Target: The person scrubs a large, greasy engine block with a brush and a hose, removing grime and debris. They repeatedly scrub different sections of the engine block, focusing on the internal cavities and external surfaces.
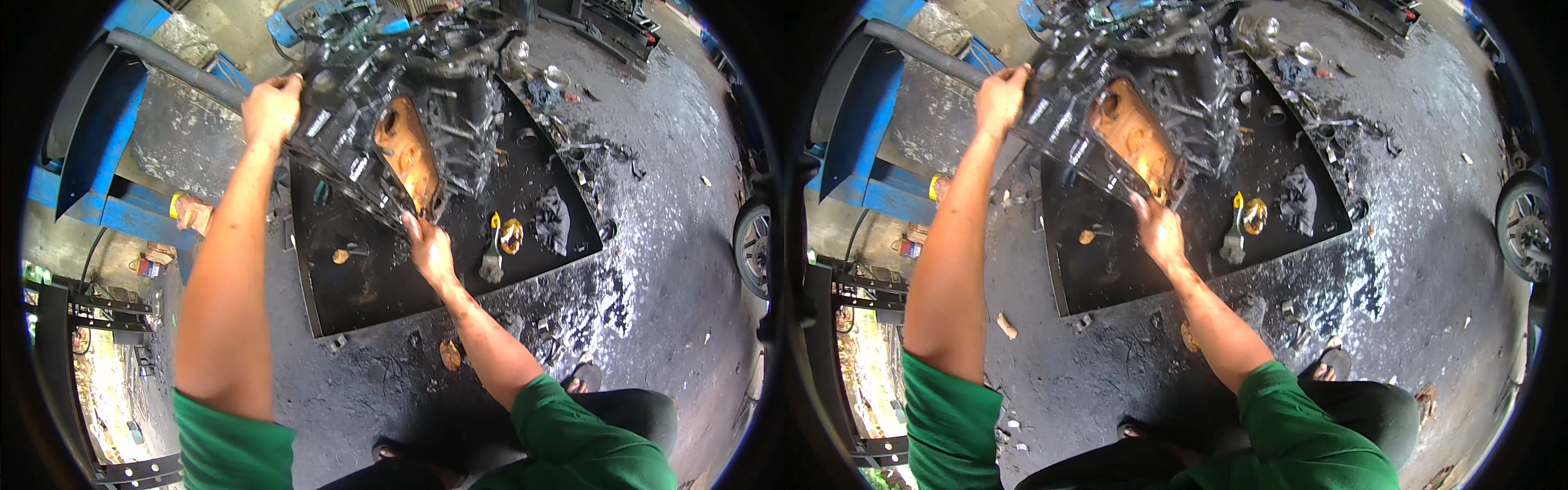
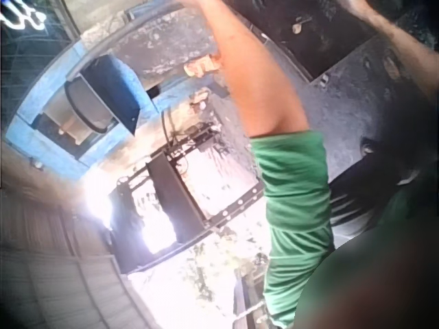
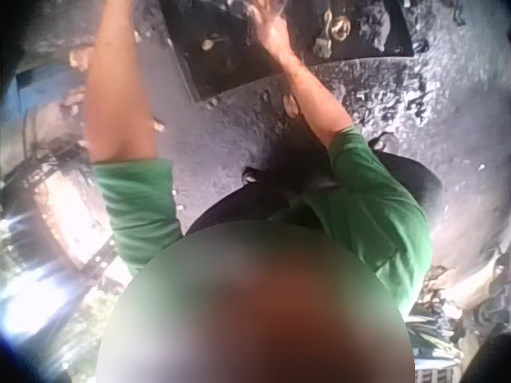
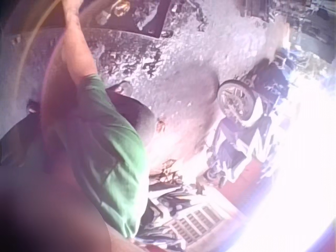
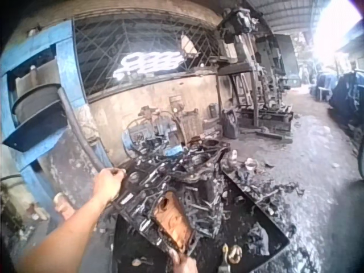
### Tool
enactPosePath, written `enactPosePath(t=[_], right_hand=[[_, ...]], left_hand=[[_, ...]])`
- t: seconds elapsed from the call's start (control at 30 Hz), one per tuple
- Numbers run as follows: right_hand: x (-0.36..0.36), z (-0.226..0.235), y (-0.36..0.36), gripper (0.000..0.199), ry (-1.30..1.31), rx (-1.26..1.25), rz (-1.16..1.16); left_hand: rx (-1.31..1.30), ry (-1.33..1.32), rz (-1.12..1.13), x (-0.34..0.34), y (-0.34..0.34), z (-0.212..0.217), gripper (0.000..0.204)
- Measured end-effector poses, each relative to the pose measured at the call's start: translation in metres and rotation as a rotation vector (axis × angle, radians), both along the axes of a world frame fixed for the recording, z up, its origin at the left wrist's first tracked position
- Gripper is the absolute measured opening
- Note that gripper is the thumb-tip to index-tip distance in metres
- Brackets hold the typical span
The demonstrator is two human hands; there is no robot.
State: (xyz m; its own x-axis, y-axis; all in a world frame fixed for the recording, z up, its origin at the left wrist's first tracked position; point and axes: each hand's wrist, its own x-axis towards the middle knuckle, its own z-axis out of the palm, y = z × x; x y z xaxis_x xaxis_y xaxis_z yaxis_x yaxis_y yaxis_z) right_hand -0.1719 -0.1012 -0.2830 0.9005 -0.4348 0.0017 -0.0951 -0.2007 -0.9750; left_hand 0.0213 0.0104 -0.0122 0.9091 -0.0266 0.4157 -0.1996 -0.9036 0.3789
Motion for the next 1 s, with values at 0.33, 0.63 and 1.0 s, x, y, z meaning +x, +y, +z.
enactPosePath(t=[0.33,0.63,1.0], right_hand=[[0.015,0.055,-0.077,0.048,0.011,-0.483,0.213],[0.021,0.027,-0.049,0.039,-0.244,-0.318,0.139],[0.039,0.017,-0.048,0.04,-0.341,-0.361,0.135]], left_hand=[[0.018,-0.052,0.006,-0.002,-0.004,0.003,0.044],[-0.022,-0.042,0.03,-0.007,-0.004,0.002,0.044],[-0.016,-0.083,-0.024,-0.001,-0.002,0.0,0.046]])
